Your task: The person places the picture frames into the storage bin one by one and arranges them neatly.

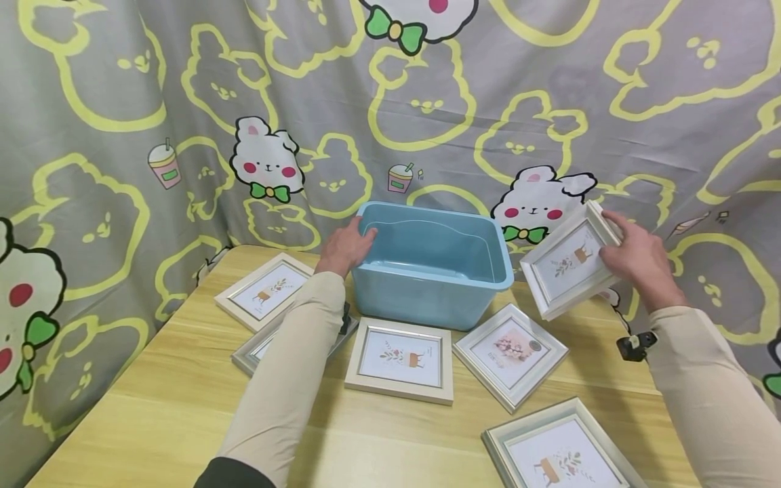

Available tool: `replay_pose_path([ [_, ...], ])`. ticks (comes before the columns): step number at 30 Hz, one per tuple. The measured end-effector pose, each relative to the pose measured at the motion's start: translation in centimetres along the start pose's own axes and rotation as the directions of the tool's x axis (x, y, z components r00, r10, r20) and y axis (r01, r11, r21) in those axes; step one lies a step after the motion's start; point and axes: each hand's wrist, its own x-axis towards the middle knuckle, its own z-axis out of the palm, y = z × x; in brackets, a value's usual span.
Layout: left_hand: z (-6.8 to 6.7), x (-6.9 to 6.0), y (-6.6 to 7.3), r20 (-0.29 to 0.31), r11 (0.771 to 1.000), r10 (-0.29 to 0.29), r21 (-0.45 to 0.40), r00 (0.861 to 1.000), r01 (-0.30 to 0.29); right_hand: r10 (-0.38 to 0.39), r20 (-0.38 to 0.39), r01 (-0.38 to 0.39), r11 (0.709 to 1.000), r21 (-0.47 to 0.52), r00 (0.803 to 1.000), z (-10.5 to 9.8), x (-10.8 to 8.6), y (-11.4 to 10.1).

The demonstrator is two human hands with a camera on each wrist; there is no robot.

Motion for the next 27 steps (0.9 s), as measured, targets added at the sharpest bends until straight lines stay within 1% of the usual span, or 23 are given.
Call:
replay_pose_path([
  [7,-0.1,0.1,0.1,0.000,1.000,0.003,-0.001,1.000,-0.003,-0.002,-0.034,0.003,0.999,0.033,0.999,-0.7,-0.3,-0.2],
  [11,-0.1,0.0,0.1,0.002,1.000,0.001,-0.003,1.000,-0.001,-0.011,-0.047,0.012,1.000,0.019,0.999,-1.1,-0.2,-0.5],
  [17,-0.1,0.0,0.0,0.009,1.000,-0.010,-0.004,1.000,0.010,-0.032,-0.064,0.033,0.999,0.010,0.997,-1.8,-0.1,-1.7],
  [27,0.0,0.3,0.0,0.011,1.000,0.018,-0.012,1.000,-0.018,-0.052,-0.088,0.050,0.998,-0.028,0.995,-3.6,-0.1,-3.4],
])
